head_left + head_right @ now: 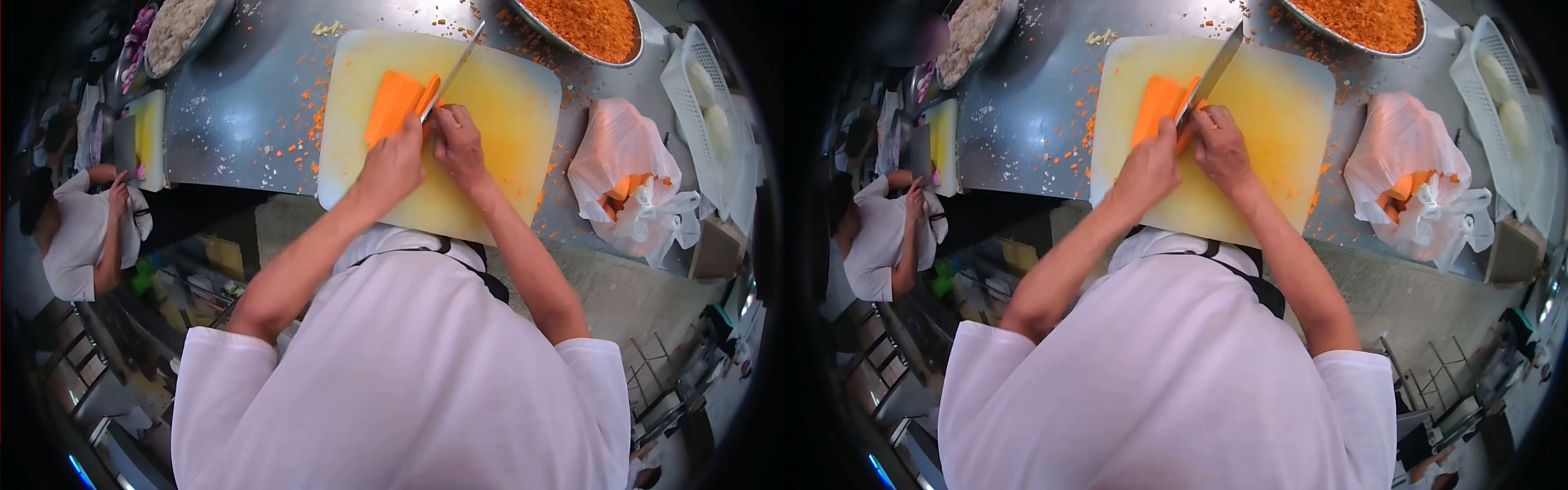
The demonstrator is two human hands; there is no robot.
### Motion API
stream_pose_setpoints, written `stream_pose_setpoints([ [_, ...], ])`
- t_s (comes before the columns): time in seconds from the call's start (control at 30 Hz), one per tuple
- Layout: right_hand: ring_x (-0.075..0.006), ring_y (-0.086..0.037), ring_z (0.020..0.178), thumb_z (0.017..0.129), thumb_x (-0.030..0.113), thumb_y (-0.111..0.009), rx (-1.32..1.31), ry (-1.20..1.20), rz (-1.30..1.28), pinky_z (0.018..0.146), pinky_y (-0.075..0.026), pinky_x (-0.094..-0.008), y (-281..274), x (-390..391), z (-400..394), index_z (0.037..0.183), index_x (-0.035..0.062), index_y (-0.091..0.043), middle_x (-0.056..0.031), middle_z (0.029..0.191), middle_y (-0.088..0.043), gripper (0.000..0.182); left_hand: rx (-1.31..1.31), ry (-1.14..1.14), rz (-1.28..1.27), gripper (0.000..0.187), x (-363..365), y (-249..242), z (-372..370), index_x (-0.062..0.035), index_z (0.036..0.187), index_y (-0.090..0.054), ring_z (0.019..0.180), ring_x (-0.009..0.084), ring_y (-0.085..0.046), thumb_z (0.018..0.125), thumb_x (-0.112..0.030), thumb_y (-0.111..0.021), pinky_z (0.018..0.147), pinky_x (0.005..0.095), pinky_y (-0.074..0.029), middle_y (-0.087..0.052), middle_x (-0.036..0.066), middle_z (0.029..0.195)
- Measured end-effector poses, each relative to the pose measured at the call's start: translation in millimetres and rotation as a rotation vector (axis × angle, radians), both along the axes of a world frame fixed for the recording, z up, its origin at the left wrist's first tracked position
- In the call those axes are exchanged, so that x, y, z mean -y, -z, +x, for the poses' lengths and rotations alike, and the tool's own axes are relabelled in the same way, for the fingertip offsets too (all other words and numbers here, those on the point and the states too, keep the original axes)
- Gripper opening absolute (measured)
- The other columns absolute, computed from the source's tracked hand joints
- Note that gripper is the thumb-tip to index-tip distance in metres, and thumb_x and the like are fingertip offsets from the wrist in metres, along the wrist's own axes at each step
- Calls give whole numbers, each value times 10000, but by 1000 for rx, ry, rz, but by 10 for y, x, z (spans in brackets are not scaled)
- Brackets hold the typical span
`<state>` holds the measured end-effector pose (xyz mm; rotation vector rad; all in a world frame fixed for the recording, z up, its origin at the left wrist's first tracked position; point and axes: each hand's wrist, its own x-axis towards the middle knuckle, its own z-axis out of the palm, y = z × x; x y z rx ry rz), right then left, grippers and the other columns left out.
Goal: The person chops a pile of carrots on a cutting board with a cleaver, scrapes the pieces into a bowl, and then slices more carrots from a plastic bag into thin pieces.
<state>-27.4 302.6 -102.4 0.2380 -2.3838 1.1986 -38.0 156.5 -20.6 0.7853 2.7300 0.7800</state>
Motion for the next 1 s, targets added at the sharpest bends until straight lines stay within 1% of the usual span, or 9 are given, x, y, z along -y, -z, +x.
stream_pose_setpoints([
  [0.13,-341,-562,848,736,-83,-575,-31,37,14,711,-483,-422,-28,24,-26,967,1,-574,-157,893,-557,245,99,-21,-2,211,78,-139,-132,82,1029,-368,647,493,-573,861,39,-487,574,536,-433,-546,297,636],
  [0.27,-341,-565,848,735,-92,-571,13,43,26,710,-487,-421,-43,32,14,973,-3,-581,-161,895,-558,254,231,-31,-69,221,275,-586,168,79,1051,-373,614,482,-565,881,19,-501,566,540,-410,-534,294,614],
  [0.37,-341,-569,846,727,-100,-569,5,52,26,713,-491,-419,-36,27,13,960,-5,-575,-158,882,-560,252,280,-39,-97,231,348,-669,305,80,1062,-371,603,475,-561,879,26,-501,567,538,-405,-529,284,601],
  [0.53,-341,-572,835,707,-115,-559,-4,56,-5,712,-491,-419,-35,26,17,928,2,-557,-151,858,-560,251,249,-27,-78,270,369,-563,343,92,1076,-365,602,475,-560,838,65,-490,569,539,-410,-537,273,602],
  [0.6,-344,-573,839,698,-118,-548,13,45,-4,713,-491,-421,-38,17,12,903,9,-542,-148,857,-560,241,226,-8,-55,289,344,-527,331,101,1012,-381,603,491,-571,740,104,-479,566,538,-466,-546,281,600],
  [0.73,-348,-576,847,695,-119,-539,18,52,-27,709,-491,-425,-45,18,33,880,14,-532,-147,854,-560,228,242,-13,-109,303,218,-221,252,111,1030,-386,623,490,-577,740,106,-472,576,545,-469,-554,283,614],
  [0.8,-354,-578,861,710,-103,-550,47,64,-19,716,-494,-425,-28,16,19,888,12,-542,-155,859,-563,212,189,-9,-108,257,131,-89,139,103,1049,-366,636,467,-574,821,66,-479,572,522,-420,-542,272,626],
  [0.93,-352,-584,859,747,-58,-591,-2,70,9,718,-498,-416,-26,17,-33,923,16,-565,-159,876,-571,193,200,-28,33,208,170,-92,-78,79,1019,-381,632,458,-571,862,13,-500,573,500,-420,-548,256,632],
  [1.0,-344,-583,887,782,1,-633,39,96,43,723,-502,-410,-37,18,-14,956,25,-590,-161,948,-574,182,317,-85,81,180,280,-175,-99,48,1008,-404,634,447,-565,894,-37,-514,573,459,-429,-550,234,634],
])
